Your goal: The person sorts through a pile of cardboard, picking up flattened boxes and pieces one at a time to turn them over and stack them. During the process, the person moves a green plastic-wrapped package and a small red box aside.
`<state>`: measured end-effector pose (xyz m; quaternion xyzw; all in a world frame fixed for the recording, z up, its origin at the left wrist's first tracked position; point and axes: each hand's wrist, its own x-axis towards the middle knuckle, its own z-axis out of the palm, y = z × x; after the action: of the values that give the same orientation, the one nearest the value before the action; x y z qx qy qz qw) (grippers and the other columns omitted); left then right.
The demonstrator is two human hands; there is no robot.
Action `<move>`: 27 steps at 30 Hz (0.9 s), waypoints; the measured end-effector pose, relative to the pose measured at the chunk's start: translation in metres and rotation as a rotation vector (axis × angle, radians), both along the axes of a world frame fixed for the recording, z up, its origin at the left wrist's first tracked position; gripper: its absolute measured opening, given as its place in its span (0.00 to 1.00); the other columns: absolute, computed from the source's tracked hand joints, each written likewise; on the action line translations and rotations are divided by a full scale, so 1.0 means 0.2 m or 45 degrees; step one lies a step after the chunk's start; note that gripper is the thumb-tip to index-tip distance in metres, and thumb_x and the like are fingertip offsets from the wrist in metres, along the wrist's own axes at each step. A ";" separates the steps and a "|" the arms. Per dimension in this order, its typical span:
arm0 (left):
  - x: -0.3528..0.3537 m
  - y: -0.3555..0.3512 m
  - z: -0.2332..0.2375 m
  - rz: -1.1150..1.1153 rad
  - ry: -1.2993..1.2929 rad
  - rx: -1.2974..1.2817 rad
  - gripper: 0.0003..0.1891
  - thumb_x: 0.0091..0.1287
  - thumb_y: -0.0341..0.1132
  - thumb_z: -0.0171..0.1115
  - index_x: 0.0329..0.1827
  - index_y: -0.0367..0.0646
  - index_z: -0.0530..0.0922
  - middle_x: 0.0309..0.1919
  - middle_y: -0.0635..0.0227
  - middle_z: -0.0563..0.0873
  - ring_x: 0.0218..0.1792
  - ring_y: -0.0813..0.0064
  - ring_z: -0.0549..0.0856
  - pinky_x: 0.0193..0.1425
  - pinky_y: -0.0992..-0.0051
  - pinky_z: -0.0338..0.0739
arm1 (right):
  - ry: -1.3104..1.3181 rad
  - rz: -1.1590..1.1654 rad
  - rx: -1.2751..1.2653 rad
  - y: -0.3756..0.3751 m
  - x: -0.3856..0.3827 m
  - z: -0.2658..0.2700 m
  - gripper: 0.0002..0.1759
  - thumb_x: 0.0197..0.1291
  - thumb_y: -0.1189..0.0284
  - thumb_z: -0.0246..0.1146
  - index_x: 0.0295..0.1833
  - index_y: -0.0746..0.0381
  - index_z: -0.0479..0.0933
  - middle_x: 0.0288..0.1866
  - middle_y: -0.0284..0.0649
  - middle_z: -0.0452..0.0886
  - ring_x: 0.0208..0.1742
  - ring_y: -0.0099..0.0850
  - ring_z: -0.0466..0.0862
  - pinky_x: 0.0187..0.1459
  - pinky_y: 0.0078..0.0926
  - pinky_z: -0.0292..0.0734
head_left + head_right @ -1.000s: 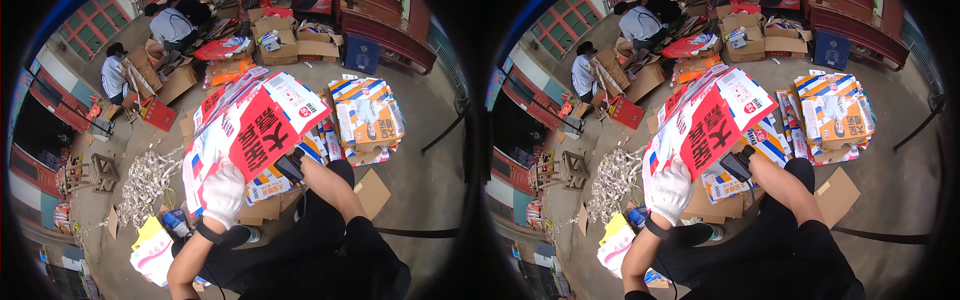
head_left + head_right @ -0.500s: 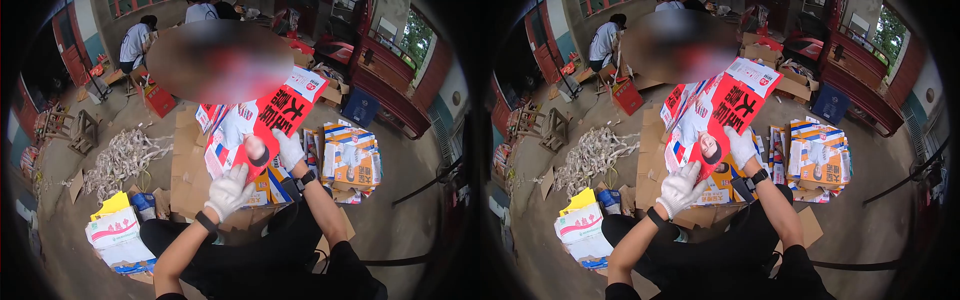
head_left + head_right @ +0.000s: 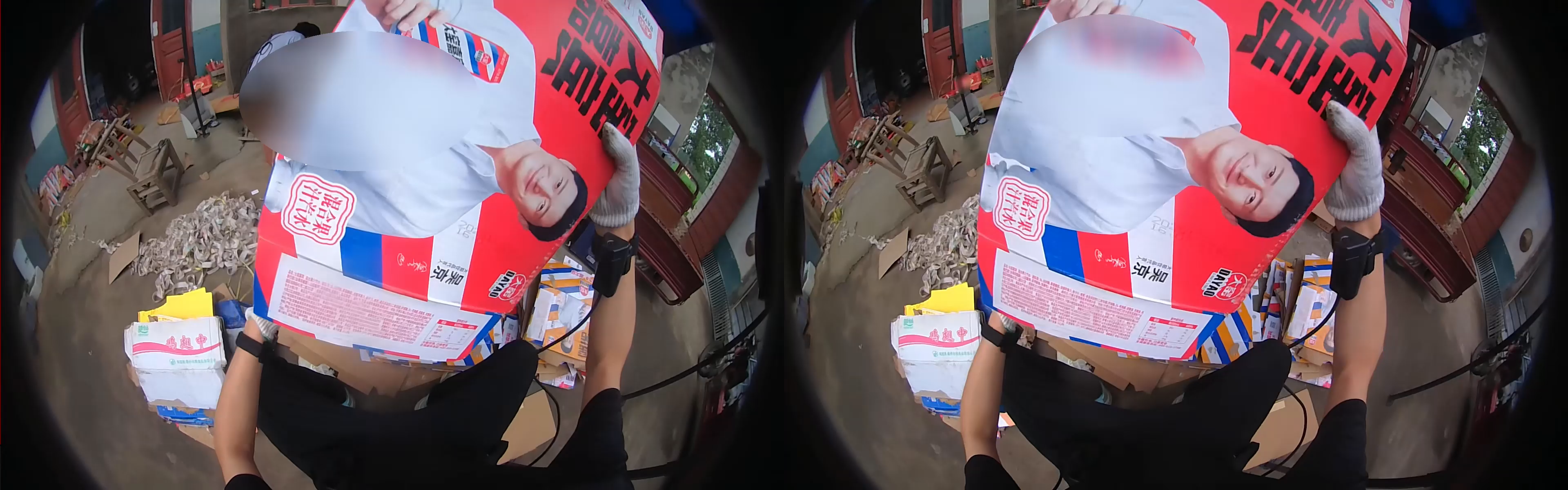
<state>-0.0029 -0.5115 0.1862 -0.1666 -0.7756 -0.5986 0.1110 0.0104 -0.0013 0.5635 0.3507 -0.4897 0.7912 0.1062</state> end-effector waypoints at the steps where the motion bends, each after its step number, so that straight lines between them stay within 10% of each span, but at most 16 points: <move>1: 0.06 0.11 0.00 -0.071 -0.104 0.223 0.35 0.76 0.49 0.55 0.78 0.35 0.59 0.71 0.52 0.72 0.69 0.62 0.74 0.71 0.66 0.71 | -0.070 0.110 -0.048 -0.08 0.04 0.08 0.21 0.68 0.71 0.60 0.64 0.66 0.74 0.60 0.48 0.83 0.58 0.42 0.85 0.64 0.42 0.79; 5: 0.08 0.39 0.14 -0.224 -0.290 0.837 0.34 0.76 0.49 0.55 0.77 0.36 0.60 0.70 0.52 0.72 0.69 0.62 0.75 0.71 0.66 0.72 | -0.053 0.360 0.258 -0.30 -0.05 0.34 0.15 0.69 0.68 0.62 0.57 0.64 0.80 0.55 0.43 0.86 0.55 0.34 0.86 0.61 0.34 0.81; 11: 0.00 0.43 0.31 -0.285 -0.284 1.010 0.33 0.76 0.49 0.55 0.77 0.36 0.61 0.69 0.53 0.73 0.67 0.62 0.76 0.70 0.66 0.73 | 0.205 -0.089 0.530 -0.65 0.28 0.44 0.15 0.65 0.75 0.63 0.56 0.67 0.78 0.46 0.38 0.85 0.44 0.25 0.84 0.49 0.26 0.82; 27: 0.12 0.16 0.34 -0.180 -0.190 1.059 0.31 0.77 0.48 0.54 0.75 0.37 0.63 0.67 0.54 0.76 0.64 0.62 0.79 0.67 0.66 0.76 | -0.132 0.238 -0.094 0.28 -0.05 -0.35 0.21 0.69 0.72 0.60 0.65 0.68 0.72 0.62 0.47 0.82 0.61 0.39 0.83 0.65 0.43 0.78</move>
<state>0.0215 -0.4790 0.2540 -0.1166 -0.4608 -0.8769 0.0710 -0.0002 0.0547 0.4940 0.3494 -0.4303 0.8321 0.0191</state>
